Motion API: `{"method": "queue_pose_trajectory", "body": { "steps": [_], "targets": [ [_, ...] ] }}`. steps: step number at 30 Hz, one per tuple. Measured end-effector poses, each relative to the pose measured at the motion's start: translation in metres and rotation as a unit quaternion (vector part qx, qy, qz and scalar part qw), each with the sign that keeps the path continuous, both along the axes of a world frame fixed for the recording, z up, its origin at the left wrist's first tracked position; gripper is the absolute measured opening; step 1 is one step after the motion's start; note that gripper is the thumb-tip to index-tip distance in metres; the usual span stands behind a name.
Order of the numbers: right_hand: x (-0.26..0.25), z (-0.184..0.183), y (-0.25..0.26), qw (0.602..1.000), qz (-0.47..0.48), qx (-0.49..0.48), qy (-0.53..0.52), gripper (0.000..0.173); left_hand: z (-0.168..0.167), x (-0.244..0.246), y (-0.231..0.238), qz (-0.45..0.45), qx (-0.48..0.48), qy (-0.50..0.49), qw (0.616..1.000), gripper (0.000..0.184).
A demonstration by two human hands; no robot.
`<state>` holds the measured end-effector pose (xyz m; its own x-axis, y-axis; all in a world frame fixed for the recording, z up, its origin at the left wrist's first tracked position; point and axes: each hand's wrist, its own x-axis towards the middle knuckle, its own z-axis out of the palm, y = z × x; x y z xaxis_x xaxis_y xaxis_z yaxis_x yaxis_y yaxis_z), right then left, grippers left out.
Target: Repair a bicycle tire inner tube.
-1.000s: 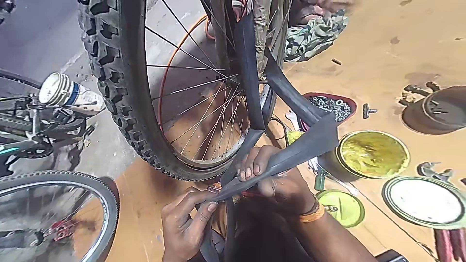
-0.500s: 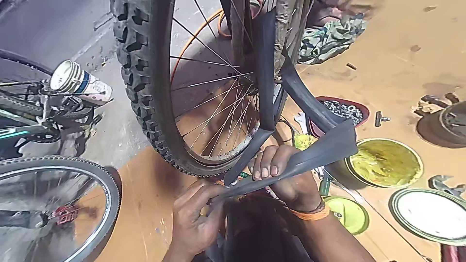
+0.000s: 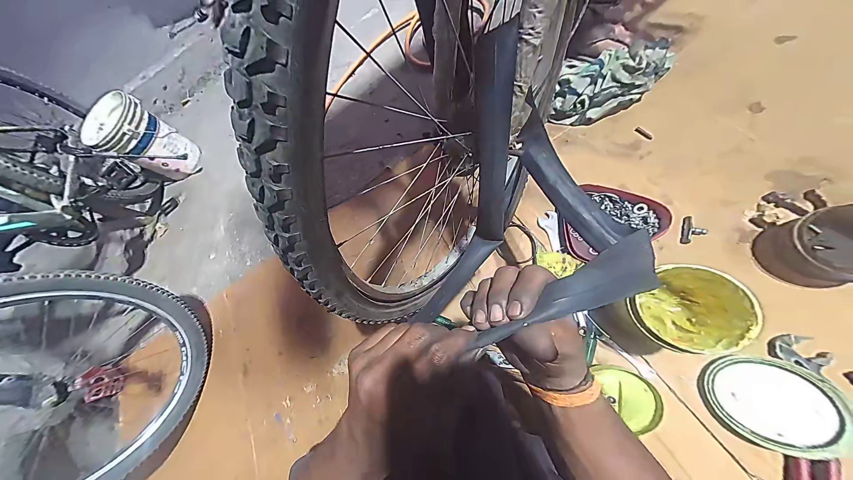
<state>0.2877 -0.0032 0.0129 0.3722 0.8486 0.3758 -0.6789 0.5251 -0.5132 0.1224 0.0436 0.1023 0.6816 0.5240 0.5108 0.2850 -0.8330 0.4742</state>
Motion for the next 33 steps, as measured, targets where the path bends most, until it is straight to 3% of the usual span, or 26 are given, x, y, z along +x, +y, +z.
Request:
{"method": "queue_pose_trajectory", "body": {
  "steps": [7,17,23,29,33],
  "targets": [
    [-0.004,0.000,0.004,0.999,0.028,0.014,0.014,0.010,-0.002,-0.004,0.001,0.005,0.014,-0.007,1.000,0.009],
    [0.005,-0.006,0.001,0.994,0.102,0.023,-0.020,0.031,-0.008,-0.010,0.006,0.007,-0.017,-0.026,1.000,0.009],
    [0.007,-0.005,-0.002,0.994,0.099,0.045,-0.023,0.035,-0.009,-0.007,0.007,0.011,-0.008,-0.019,1.000,0.013],
    [0.000,-0.004,-0.004,0.996,0.086,0.020,0.013,0.028,-0.016,-0.006,0.004,0.001,0.003,-0.052,0.999,0.008],
    [-0.008,-0.002,-0.006,0.996,0.084,-0.003,0.030,0.055,-0.014,-0.007,0.005,0.014,0.015,-0.043,0.999,0.009]
  ]
}}
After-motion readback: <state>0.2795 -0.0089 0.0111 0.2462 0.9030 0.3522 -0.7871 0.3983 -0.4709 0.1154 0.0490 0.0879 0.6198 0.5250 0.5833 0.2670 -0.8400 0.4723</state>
